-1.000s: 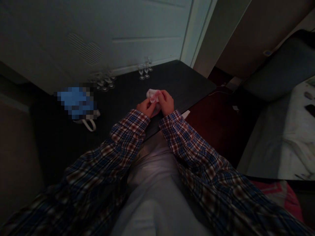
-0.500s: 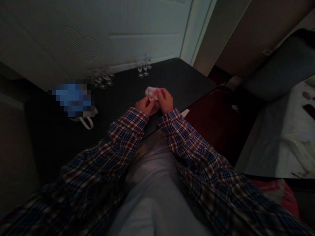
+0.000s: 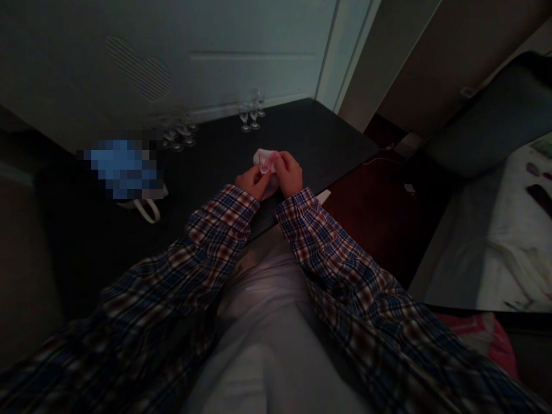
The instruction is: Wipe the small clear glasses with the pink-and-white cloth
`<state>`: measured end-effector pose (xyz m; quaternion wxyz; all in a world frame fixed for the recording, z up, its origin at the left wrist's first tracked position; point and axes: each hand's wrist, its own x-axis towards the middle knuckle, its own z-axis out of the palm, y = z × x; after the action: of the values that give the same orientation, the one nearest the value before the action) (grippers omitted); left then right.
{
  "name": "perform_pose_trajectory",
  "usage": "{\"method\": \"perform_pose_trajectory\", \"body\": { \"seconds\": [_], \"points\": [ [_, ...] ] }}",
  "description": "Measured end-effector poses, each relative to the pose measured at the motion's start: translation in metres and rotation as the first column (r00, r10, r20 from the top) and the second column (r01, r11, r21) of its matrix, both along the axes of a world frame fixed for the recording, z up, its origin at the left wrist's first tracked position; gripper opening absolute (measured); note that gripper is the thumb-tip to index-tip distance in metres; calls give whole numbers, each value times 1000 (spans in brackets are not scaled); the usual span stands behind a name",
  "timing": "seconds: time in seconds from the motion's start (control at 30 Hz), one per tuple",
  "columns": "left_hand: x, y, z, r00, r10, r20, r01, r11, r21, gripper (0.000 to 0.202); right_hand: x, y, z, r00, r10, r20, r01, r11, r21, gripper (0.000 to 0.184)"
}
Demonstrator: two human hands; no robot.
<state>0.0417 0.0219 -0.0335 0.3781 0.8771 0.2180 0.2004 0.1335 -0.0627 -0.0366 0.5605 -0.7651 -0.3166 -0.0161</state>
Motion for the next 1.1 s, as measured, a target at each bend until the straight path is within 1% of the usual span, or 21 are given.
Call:
{"method": "perform_pose_trajectory", "body": {
  "seconds": [0.17,0.33,0.63,0.8,1.1],
  "points": [
    [2,0,0,999,11,-31,-11,1000,8,35,-1,0,2,1000,-9,-2,9,1000,-19,26],
    [0,-1,3,997,13,-71,-8,997,71,34,-2,0,3,1000,-9,-1,9,1000,-20,29],
    [-1,-1,3,998,-24,-52,27,998,59,34,0,1,1,1000,-8,8,8,1000,-27,30],
    [0,0,-1,999,-12,-49,17,996,93,36,0,1,2,1000,-2,-10,2,1000,-18,29],
    [1,1,-4,1000,-10,-24,12,995,96,34,1,0,1,1000,-9,16,9,999,-32,31]
  ]
}}
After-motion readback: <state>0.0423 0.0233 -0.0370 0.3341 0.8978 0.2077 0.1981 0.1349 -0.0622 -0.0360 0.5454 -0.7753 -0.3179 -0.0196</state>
